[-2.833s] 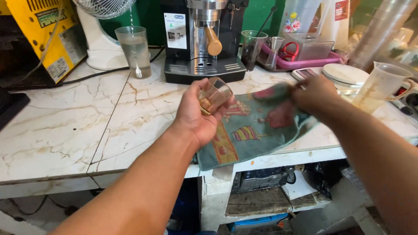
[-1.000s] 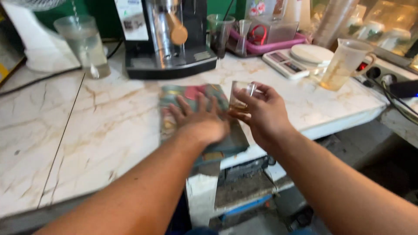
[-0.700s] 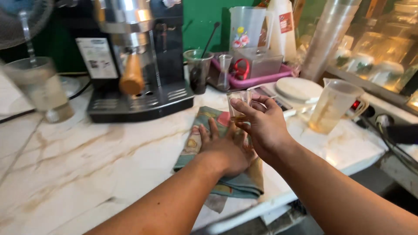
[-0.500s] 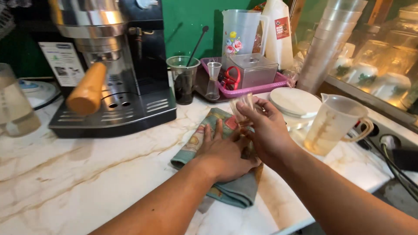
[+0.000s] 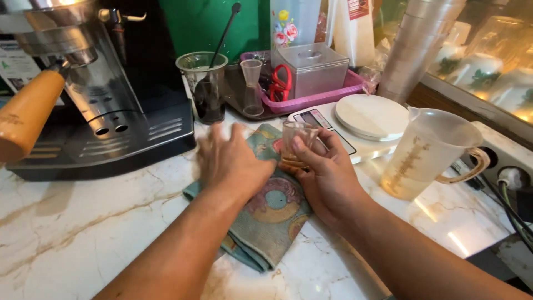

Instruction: Cleaning and wiping down a shot glass and a French press at a coffee shop counter.

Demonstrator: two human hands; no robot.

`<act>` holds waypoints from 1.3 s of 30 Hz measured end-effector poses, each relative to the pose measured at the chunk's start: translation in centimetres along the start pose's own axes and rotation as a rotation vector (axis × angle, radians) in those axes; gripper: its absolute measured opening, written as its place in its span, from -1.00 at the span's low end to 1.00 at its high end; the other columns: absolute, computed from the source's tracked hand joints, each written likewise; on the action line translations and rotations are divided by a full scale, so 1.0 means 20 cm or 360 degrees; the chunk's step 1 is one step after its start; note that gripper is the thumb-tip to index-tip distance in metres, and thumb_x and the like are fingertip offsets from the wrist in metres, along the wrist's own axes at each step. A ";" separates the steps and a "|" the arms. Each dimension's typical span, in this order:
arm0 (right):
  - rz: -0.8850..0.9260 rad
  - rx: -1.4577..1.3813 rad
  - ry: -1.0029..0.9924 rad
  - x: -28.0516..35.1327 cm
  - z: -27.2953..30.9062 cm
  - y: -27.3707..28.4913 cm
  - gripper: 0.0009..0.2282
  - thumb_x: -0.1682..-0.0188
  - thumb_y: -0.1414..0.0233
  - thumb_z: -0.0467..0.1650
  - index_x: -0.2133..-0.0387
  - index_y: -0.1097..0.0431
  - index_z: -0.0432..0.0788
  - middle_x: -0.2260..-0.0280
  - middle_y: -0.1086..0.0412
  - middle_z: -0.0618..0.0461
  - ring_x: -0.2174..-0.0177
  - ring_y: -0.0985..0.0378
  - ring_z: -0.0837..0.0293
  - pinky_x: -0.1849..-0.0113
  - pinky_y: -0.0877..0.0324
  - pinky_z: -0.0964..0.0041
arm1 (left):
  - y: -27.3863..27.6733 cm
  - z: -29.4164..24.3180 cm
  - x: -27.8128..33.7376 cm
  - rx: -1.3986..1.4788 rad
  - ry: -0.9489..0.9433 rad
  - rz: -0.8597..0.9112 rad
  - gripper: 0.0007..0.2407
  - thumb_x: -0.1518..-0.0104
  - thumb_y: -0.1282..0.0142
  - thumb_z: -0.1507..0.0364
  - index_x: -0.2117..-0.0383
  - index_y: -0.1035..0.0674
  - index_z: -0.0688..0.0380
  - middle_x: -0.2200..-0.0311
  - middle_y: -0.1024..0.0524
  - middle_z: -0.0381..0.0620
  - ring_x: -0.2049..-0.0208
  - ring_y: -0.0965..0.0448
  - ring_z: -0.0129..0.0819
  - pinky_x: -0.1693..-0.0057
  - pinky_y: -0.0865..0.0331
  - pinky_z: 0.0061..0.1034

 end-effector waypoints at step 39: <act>-0.1090 -0.0075 0.0615 1.62 0.82 0.63 -0.76 0.02 -0.18 -0.22 0.21 -0.42 -0.06 0.38 -0.47 0.07 0.45 -0.46 0.18 0.33 -0.43 0.35 | -0.41 -1.43 1.30 0.2401 0.0861 0.1258 -0.84 -0.11 -0.10 0.45 0.30 -0.56 0.32 0.45 -0.57 0.03 0.50 -0.57 -0.21 0.35 -0.48 -0.22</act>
Point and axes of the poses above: each hand's wrist, its own x-axis away from the middle knuckle, its own y-axis out of the back of the hand, z = x × y, the point moved 2 cm from there along -x, towards the middle knuckle
